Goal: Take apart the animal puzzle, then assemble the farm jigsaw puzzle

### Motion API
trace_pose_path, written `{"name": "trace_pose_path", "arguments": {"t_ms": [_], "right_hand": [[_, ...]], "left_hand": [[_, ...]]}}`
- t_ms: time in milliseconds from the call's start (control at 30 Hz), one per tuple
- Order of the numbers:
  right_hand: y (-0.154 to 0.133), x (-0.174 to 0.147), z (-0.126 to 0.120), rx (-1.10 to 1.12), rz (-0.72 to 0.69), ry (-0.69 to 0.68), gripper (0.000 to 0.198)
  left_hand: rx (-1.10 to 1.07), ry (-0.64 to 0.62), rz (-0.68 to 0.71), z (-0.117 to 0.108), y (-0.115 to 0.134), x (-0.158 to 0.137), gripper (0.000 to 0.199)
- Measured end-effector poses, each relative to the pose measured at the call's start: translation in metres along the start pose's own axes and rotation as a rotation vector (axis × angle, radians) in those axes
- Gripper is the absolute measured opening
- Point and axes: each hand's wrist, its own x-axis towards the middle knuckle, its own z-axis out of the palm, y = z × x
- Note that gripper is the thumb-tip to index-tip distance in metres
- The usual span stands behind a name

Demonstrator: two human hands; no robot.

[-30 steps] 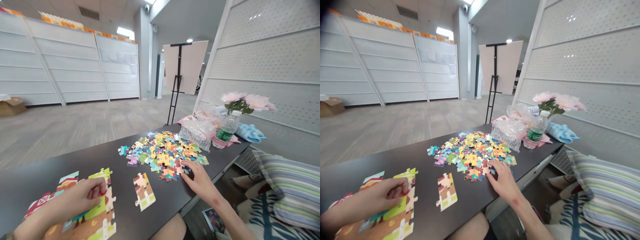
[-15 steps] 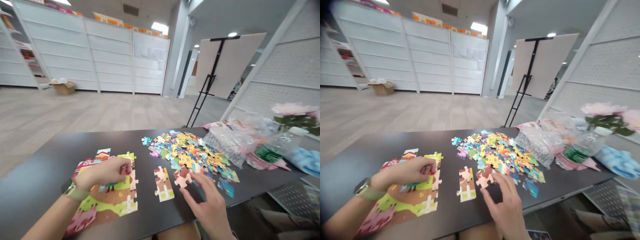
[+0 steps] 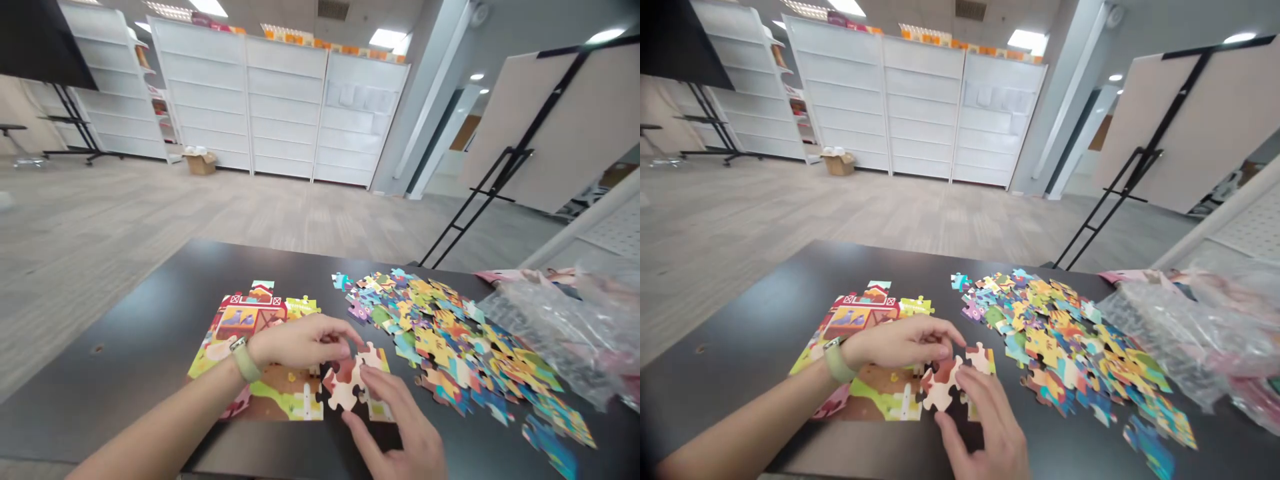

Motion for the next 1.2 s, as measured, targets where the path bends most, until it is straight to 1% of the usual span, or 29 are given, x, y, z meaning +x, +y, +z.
{"name": "trace_pose_path", "arguments": {"t_ms": [100, 167, 233, 333, 467, 533, 567, 667, 733, 800, 867, 900, 967, 1067, 1133, 1200], "right_hand": [[0.003, -0.005, 0.000, 0.027, 0.061, -0.057, 0.035], [0.004, -0.007, 0.000, 0.085, 0.161, -0.045, 0.032], [0.004, -0.008, -0.001, 0.176, 0.295, -0.032, 0.028], [0.001, -0.006, -0.004, 0.300, 0.447, -0.025, 0.023], [-0.003, -0.001, -0.008, 0.387, 0.523, -0.027, 0.022], [-0.004, 0.001, -0.009, 0.436, 0.539, -0.030, 0.024], [-0.003, 0.002, -0.009, 0.462, 0.547, -0.024, 0.025], [0.000, -0.002, -0.008, 0.533, 0.569, 0.011, 0.026], [0.004, -0.005, -0.007, 0.560, 0.580, 0.021, 0.026], [0.008, -0.008, -0.006, 0.569, 0.586, -0.005, 0.027], [0.010, -0.006, -0.008, 0.570, 0.576, -0.048, 0.027], [0.011, -0.002, -0.009, 0.568, 0.567, -0.062, 0.028], [0.009, 0.010, -0.014, 0.564, 0.541, -0.088, 0.032], [0.006, 0.041, -0.020, 0.547, 0.484, -0.174, 0.042], [0.006, 0.066, -0.019, 0.554, 0.435, -0.270, 0.045], [0.012, 0.088, -0.013, 0.612, 0.407, -0.395, 0.045]], "left_hand": [[-0.134, 0.008, -0.024, 0.004, -0.004, 0.002, 0.016], [-0.230, 0.006, -0.069, 0.005, -0.004, 0.001, 0.026], [-0.277, -0.019, -0.120, 0.006, 0.000, 0.000, 0.035], [-0.200, -0.023, -0.153, 0.008, 0.006, -0.002, 0.028], [-0.095, -0.034, -0.156, 0.011, 0.008, -0.003, 0.023], [-0.087, -0.029, -0.149, 0.009, 0.007, -0.002, 0.022], [-0.094, -0.007, -0.135, 0.006, 0.007, -0.002, 0.021], [-0.126, 0.123, -0.055, -0.005, 0.008, -0.002, 0.020], [-0.122, 0.238, -0.011, -0.015, 0.009, -0.003, 0.025], [-0.123, 0.326, 0.009, -0.021, 0.008, -0.004, 0.029], [-0.164, 0.358, 0.019, -0.021, 0.006, -0.003, 0.036], [-0.194, 0.350, 0.020, -0.019, 0.005, -0.002, 0.039], [-0.252, 0.316, 0.021, -0.011, 0.001, 0.001, 0.046], [-0.293, 0.281, 0.025, 0.002, -0.006, 0.006, 0.055], [-0.286, 0.295, 0.033, 0.007, -0.009, 0.008, 0.060], [-0.271, 0.329, 0.040, 0.006, -0.012, 0.009, 0.069]]}}
